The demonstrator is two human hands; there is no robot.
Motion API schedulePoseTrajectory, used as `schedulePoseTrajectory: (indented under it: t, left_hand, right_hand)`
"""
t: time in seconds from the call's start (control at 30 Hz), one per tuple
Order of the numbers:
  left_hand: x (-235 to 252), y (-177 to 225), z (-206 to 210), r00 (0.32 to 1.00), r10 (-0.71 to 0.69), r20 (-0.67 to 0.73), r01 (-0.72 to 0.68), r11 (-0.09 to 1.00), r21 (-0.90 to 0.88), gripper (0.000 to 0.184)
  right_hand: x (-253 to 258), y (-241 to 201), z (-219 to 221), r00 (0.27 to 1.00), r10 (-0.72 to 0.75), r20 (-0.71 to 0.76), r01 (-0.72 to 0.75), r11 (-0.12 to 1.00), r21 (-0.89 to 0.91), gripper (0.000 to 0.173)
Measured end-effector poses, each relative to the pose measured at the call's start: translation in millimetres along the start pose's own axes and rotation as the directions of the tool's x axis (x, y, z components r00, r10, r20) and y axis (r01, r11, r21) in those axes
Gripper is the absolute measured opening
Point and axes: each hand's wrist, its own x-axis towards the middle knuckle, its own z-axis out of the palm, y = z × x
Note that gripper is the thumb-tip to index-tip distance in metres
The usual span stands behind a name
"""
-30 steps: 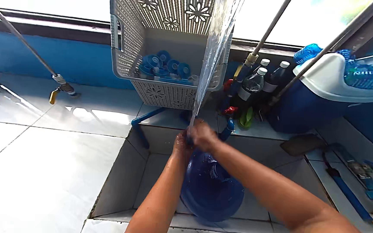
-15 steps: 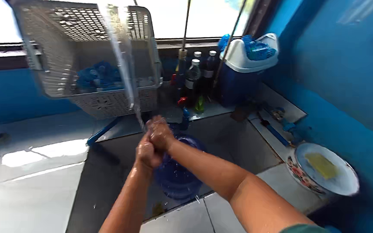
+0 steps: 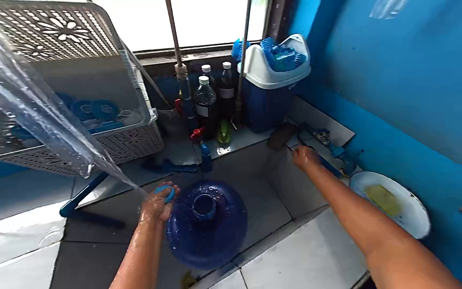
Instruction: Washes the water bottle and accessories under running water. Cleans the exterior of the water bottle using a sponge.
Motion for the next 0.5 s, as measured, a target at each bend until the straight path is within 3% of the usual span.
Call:
schedulePoseTrajectory:
  t: [0.07, 0.13, 0.2, 0.27, 0.4, 0.5]
  left_hand:
    - [6.0, -7.4, -0.8, 0.999, 0.013, -0.032, -0.014, 0.999, -0.031, 0.023]
    - [5.7, -11.5, 2.6, 0.995, -0.005, -0.099, 0.002, 1.0, -0.025, 0.007]
    - [0.8, -11.3, 5.9, 0.991, -0.042, -0.13, 0.042, 0.999, -0.003, 0.021]
    - [-4.5, -7.7, 2.8, 0.99, -0.099, -0.099, 0.098, 0.995, -0.013, 0.031]
    - [-8.7, -8.0, -16.2, 0.982, -0.179, 0.055, 0.187, 0.955, -0.231, 0.05]
    - [-11.1, -6.1, -32.7, 0.98, -0.192, 0.051, 0.196, 0.904, -0.379, 0.044]
  right_hand:
    - [-6.9, -31.0, 10.6, 0.992, -0.115, 0.047, 0.115, 0.993, 0.006, 0.036]
    - [-10.3, -77.8, 25.0, 0.949, -0.302, 0.093, 0.303, 0.953, 0.003, 0.036]
    - [-4.1, -128.0, 44.0, 0.896, -0.43, 0.114, 0.43, 0.902, 0.025, 0.038]
    - [7.1, -176.7, 62.2, 0.875, -0.473, 0.101, 0.473, 0.881, 0.024, 0.043]
    - [35.8, -233.2, 89.9, 0.88, -0.474, 0.013, 0.474, 0.88, 0.02, 0.056]
    - [37.0, -242.1, 93.9, 0.916, -0.4, -0.004, 0.4, 0.915, 0.051, 0.061]
